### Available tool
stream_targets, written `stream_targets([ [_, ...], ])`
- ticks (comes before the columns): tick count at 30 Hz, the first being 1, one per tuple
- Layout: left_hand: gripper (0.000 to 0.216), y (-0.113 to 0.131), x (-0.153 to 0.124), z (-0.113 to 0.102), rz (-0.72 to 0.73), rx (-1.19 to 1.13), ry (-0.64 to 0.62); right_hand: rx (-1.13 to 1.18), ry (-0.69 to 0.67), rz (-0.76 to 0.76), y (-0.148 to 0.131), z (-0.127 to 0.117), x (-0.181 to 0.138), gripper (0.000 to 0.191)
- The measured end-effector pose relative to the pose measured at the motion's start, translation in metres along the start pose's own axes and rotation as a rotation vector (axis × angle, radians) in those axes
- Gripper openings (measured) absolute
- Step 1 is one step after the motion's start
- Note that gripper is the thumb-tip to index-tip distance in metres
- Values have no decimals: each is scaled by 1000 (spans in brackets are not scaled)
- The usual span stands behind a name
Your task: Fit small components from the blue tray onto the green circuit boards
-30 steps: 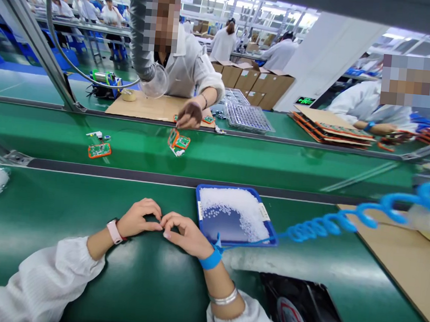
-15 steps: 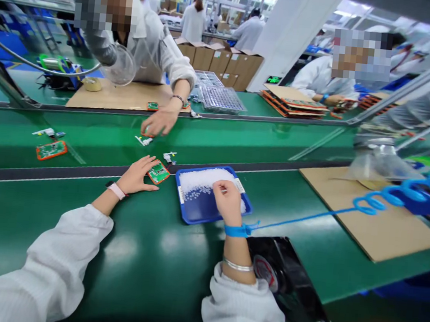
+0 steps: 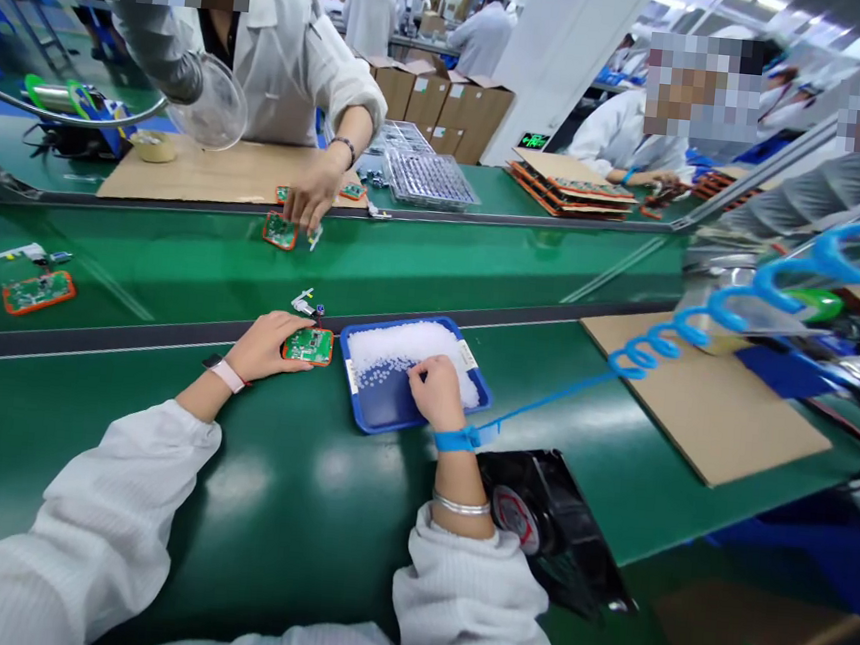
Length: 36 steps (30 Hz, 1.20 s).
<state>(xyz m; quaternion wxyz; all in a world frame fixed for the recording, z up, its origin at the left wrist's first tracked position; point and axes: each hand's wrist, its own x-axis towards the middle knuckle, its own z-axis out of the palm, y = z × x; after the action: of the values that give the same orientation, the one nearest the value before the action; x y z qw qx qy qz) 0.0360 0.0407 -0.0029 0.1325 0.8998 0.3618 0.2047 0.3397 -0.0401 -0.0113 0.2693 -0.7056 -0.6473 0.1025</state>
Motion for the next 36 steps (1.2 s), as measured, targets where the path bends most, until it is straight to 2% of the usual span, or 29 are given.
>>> stream_targets([
  [4,70,7,-14,-4,-44,-3,6,7,-3,-28,2,0,1,15],
  [8,70,23,-42,-7,-80,-19,-5,64,23,-51,-8,-6,1,14],
  [11,69,39,-68,-9,-108,-33,-25,243,43,-150,-42,-7,-8,10],
  [14,68,53,-87,-12,-134,-63,-30,463,-92,-312,-91,7,-28,12],
  [16,55,59,-91,-13,-135,-122,5,546,-203,-370,-118,24,-42,13],
  [18,31,62,-90,-13,-132,-200,71,586,-241,-378,-133,41,-51,13],
  [20,17,62,-85,-12,-142,-266,126,601,-241,-375,-136,53,-54,12],
  [23,13,60,-78,-9,-188,-331,153,604,-247,-386,-133,61,-52,11],
  [30,9,59,-76,-7,-232,-346,91,568,-280,-388,-130,61,-50,12],
  [36,13,61,-72,-7,-277,-274,23,569,-318,-314,-130,61,-48,14],
])
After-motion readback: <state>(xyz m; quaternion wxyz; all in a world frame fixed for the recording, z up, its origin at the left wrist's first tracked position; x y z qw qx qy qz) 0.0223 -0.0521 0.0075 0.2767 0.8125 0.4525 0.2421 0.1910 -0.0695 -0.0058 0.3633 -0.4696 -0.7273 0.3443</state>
